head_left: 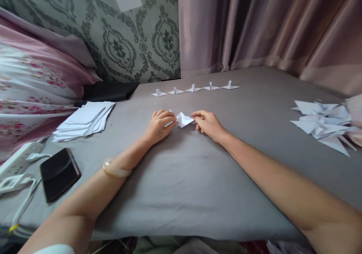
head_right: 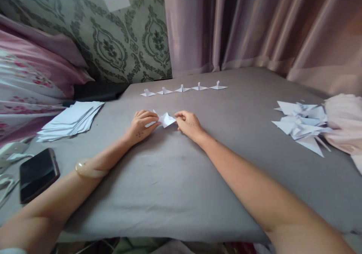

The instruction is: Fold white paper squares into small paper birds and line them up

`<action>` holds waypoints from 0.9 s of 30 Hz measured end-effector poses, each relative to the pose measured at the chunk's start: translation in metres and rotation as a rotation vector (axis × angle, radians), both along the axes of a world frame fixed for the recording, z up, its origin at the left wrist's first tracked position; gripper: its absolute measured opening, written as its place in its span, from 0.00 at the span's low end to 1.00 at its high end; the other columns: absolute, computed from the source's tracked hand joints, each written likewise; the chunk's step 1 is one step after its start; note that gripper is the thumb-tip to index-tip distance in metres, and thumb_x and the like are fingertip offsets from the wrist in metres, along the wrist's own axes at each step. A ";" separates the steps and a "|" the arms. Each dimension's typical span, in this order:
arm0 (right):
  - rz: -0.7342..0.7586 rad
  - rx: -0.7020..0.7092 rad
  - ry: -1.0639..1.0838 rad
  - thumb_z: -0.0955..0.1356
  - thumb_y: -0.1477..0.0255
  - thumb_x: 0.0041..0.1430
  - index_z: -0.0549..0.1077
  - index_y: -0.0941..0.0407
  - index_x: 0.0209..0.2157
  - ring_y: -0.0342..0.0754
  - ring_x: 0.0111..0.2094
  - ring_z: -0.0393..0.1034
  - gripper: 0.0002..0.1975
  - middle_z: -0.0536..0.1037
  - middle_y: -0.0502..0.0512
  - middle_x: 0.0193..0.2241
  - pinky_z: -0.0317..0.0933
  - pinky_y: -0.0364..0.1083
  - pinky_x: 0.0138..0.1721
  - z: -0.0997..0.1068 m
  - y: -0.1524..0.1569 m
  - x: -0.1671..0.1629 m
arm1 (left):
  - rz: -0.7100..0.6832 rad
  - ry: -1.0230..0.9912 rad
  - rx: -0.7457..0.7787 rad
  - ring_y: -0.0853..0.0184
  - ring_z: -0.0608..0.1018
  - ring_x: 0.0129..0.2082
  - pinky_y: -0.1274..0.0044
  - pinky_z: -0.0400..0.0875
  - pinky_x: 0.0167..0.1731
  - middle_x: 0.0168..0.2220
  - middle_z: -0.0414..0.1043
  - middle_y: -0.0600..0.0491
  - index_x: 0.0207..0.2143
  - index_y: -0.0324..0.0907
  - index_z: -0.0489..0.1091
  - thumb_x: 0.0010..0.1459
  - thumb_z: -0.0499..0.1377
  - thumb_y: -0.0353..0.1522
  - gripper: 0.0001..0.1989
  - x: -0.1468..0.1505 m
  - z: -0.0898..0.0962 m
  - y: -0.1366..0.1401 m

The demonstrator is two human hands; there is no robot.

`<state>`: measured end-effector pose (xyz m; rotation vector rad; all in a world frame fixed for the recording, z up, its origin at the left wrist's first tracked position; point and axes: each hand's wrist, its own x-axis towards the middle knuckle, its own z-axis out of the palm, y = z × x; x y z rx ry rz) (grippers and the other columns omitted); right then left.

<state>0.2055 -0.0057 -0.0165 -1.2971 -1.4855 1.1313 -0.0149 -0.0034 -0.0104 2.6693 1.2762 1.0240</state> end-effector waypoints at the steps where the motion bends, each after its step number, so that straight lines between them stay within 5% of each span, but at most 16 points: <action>1: -0.024 0.023 0.045 0.64 0.73 0.53 0.74 0.58 0.41 0.42 0.23 0.70 0.13 0.80 0.55 0.31 0.59 0.41 0.21 0.002 0.000 0.000 | 0.029 -0.119 -0.046 0.61 0.73 0.42 0.68 0.61 0.46 0.38 0.78 0.48 0.32 0.43 0.77 0.58 0.61 0.40 0.10 0.002 0.004 -0.001; 5: -0.213 0.335 0.136 0.64 0.71 0.55 0.72 0.57 0.38 0.46 0.34 0.75 0.09 0.81 0.56 0.33 0.67 0.46 0.37 0.011 -0.001 0.001 | 0.184 -0.897 -0.360 0.64 0.74 0.37 0.73 0.63 0.40 0.32 0.77 0.51 0.30 0.43 0.76 0.51 0.64 0.45 0.14 0.015 0.027 -0.009; 8: -0.247 0.513 0.104 0.65 0.69 0.57 0.72 0.56 0.37 0.46 0.35 0.75 0.08 0.80 0.56 0.33 0.67 0.48 0.40 0.018 -0.007 -0.001 | 0.201 -1.172 -0.647 0.67 0.73 0.35 0.76 0.61 0.35 0.31 0.75 0.52 0.27 0.42 0.74 0.44 0.68 0.43 0.14 0.022 0.035 -0.017; 12: -0.210 0.617 -0.043 0.65 0.69 0.58 0.73 0.55 0.37 0.45 0.32 0.73 0.07 0.80 0.54 0.34 0.66 0.47 0.39 0.023 -0.019 -0.007 | 0.223 -1.240 -0.797 0.67 0.74 0.34 0.76 0.58 0.35 0.30 0.75 0.53 0.25 0.41 0.73 0.41 0.69 0.42 0.15 0.023 0.023 -0.022; 17: -0.205 0.720 -0.194 0.66 0.67 0.59 0.73 0.53 0.38 0.48 0.38 0.72 0.07 0.79 0.54 0.36 0.66 0.48 0.40 0.020 -0.025 -0.014 | 0.301 -1.235 -0.755 0.67 0.72 0.32 0.75 0.58 0.34 0.29 0.74 0.53 0.25 0.41 0.74 0.41 0.69 0.42 0.15 0.019 0.009 -0.024; 27: -0.105 0.589 -0.140 0.68 0.71 0.58 0.76 0.52 0.38 0.45 0.35 0.73 0.07 0.80 0.51 0.34 0.66 0.47 0.42 0.009 -0.028 -0.024 | 0.164 -1.225 -0.723 0.70 0.72 0.29 0.77 0.64 0.34 0.28 0.74 0.54 0.31 0.40 0.74 0.47 0.69 0.41 0.14 0.027 0.009 -0.034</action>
